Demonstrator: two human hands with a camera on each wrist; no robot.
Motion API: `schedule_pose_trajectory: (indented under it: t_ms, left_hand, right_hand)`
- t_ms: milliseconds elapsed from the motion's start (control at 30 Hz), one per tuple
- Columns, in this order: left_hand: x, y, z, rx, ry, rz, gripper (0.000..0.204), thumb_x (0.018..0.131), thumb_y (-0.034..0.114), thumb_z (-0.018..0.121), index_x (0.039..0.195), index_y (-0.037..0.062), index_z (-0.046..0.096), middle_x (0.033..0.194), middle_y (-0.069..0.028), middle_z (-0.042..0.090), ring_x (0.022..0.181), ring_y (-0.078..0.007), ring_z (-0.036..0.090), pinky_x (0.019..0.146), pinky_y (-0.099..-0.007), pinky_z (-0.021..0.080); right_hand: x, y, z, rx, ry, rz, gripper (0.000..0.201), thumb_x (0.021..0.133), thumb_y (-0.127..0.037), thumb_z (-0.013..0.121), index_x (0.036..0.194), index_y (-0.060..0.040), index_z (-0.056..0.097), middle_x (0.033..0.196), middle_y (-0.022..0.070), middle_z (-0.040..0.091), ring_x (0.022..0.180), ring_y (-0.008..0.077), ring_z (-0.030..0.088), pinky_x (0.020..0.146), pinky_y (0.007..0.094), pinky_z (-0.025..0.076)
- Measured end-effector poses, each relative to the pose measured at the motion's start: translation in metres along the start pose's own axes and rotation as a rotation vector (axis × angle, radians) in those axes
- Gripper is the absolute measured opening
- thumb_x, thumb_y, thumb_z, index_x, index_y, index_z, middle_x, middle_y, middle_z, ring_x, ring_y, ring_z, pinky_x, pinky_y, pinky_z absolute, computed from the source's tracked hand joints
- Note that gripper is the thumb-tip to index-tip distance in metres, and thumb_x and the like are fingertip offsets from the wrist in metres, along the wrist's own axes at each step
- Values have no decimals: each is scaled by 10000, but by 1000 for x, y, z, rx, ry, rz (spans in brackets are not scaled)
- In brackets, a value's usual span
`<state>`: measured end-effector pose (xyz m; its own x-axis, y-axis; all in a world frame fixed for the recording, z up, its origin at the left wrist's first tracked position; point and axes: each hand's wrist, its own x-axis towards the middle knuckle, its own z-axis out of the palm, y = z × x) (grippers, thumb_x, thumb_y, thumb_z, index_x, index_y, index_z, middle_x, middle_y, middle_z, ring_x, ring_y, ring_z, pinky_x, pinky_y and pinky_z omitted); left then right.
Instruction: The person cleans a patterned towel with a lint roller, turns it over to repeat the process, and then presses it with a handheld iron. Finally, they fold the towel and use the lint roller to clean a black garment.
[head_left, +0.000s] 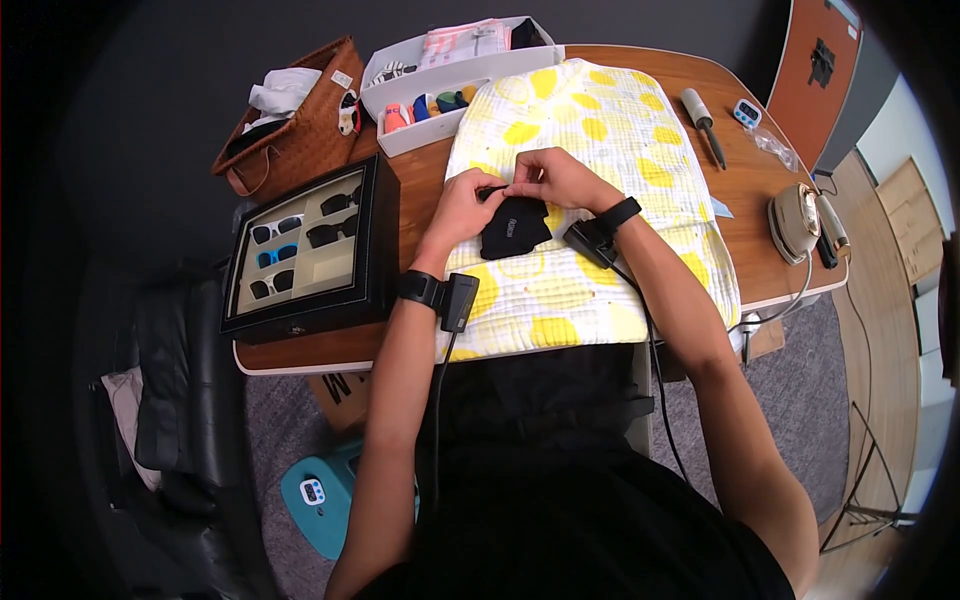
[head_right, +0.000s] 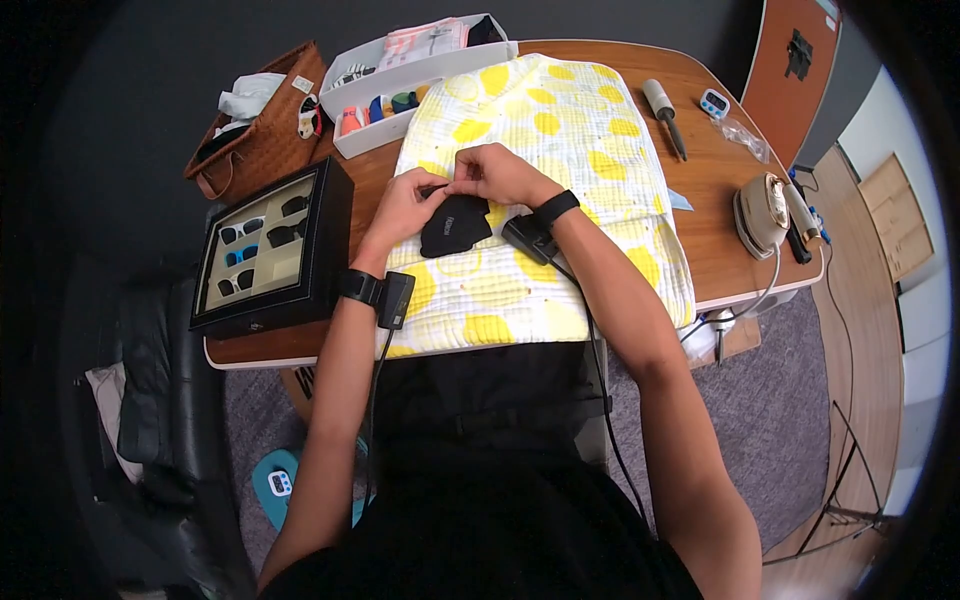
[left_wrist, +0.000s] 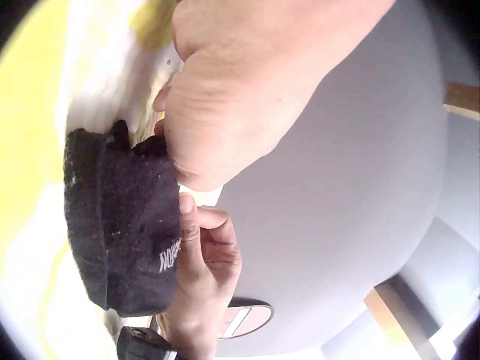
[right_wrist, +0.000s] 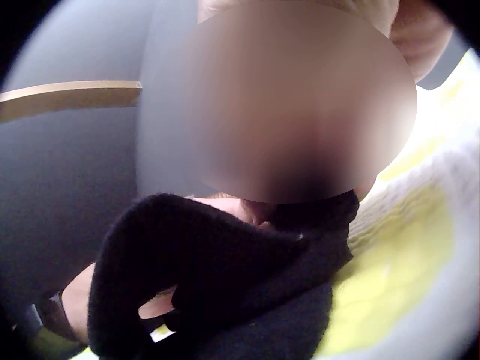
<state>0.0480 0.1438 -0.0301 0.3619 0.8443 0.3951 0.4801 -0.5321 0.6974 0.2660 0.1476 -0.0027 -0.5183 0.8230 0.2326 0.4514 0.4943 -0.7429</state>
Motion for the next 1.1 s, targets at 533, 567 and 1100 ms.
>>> schedule_pose_trajectory:
  t_ms: [533, 567, 1100]
  left_hand:
    - [6, -3, 1, -144, 87, 108, 240, 853, 60, 792, 1080, -1, 743, 910, -52, 709, 815, -130, 651, 745, -285, 518]
    - [7, -5, 3, -274, 121, 139, 284, 853, 46, 792, 1125, -4, 724, 934, -43, 712, 854, -128, 666, 785, -279, 534]
    - [1, 2, 1, -959, -342, -369, 368, 972, 256, 721, 1207, -21, 660, 1108, -65, 722, 957, -99, 684, 814, -265, 552]
  right_hand:
    - [-1, -13, -3, -140, 65, 56, 204, 878, -165, 803, 1017, -21, 762, 895, 112, 761, 799, 196, 689, 792, 331, 548]
    - [-2, -14, -3, -138, 64, 58, 204, 878, -165, 803, 1017, -21, 762, 895, 112, 761, 799, 196, 689, 792, 331, 548]
    - [1, -4, -4, 82, 207, -42, 211, 876, -166, 808, 1001, -1, 761, 887, 110, 754, 782, 178, 685, 774, 318, 551]
